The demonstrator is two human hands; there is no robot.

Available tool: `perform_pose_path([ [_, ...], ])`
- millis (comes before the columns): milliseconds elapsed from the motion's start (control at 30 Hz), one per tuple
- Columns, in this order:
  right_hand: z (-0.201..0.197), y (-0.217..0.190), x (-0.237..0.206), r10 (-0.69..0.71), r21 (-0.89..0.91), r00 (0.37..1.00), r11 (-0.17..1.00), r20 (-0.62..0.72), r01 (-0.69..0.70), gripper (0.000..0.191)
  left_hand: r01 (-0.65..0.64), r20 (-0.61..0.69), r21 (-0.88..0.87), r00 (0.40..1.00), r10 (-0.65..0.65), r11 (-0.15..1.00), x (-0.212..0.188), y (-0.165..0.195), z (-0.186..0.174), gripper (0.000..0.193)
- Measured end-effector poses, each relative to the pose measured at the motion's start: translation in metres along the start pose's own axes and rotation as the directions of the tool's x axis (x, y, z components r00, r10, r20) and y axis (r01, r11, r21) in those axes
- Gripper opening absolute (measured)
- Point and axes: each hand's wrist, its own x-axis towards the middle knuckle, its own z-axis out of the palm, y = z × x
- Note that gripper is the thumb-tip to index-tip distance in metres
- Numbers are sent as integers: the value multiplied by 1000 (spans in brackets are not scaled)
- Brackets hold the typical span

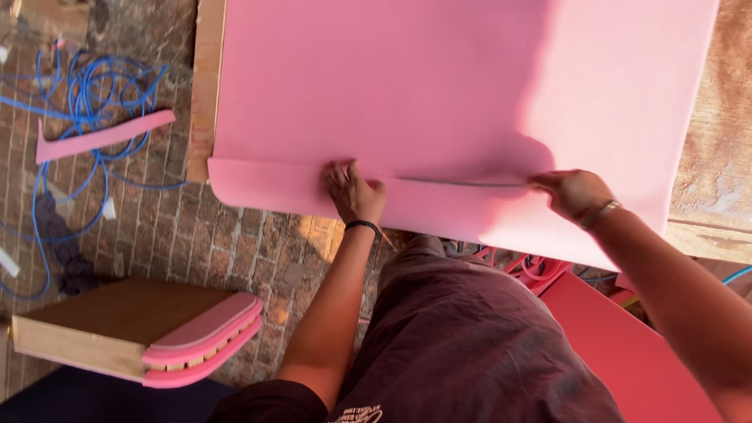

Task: The person smooths a large pink foam sheet on a wooden workbench, then uses a long knife to cut the foam into strips and shaped pieces, tearing away cut scraps and trimming edges. They carry cut pieces across the workshop and set one piece against a wooden frame on the brick floor.

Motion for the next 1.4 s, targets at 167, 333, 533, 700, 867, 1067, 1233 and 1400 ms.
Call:
perform_pose_path([
  [167, -31, 94, -75, 136, -53, 984, 990, 111, -131, 55, -13, 18, 57, 1000, 12, 998, -7, 16, -5, 70],
  [333, -8, 87, -61, 33, 39, 998, 999, 47, -34, 52, -132, 43, 58, 991, 130, 990, -28, 46, 14, 71],
  [533, -32, 199, -129, 20, 38, 997, 999, 80, -24, 46, -292, 63, 34, 955, 290, 956, -102, 131, 66, 76],
  [700, -14, 242, -148, -29, 45, 1000, 999, 11, 28, 53, -303, 42, 46, 953, 301, 952, -142, 182, 93, 82],
  [867, -21, 277, -180, 71, 122, 993, 989, 95, -83, 63, -286, 20, 22, 958, 286, 958, -156, 198, 99, 77],
  [1067, -25, 324, -221, 131, -2, 987, 991, 90, -131, 55, -281, 22, 33, 960, 281, 959, -155, 203, 94, 74],
  [1233, -11, 367, -238, 124, -37, 991, 992, 42, -123, 58, -294, 118, 81, 952, 284, 952, -153, 206, 71, 66],
  [1400, 1, 392, -280, 127, 70, 936, 991, -327, -110, 20, -252, 218, 184, 953, 210, 950, -150, 198, 57, 19],
])
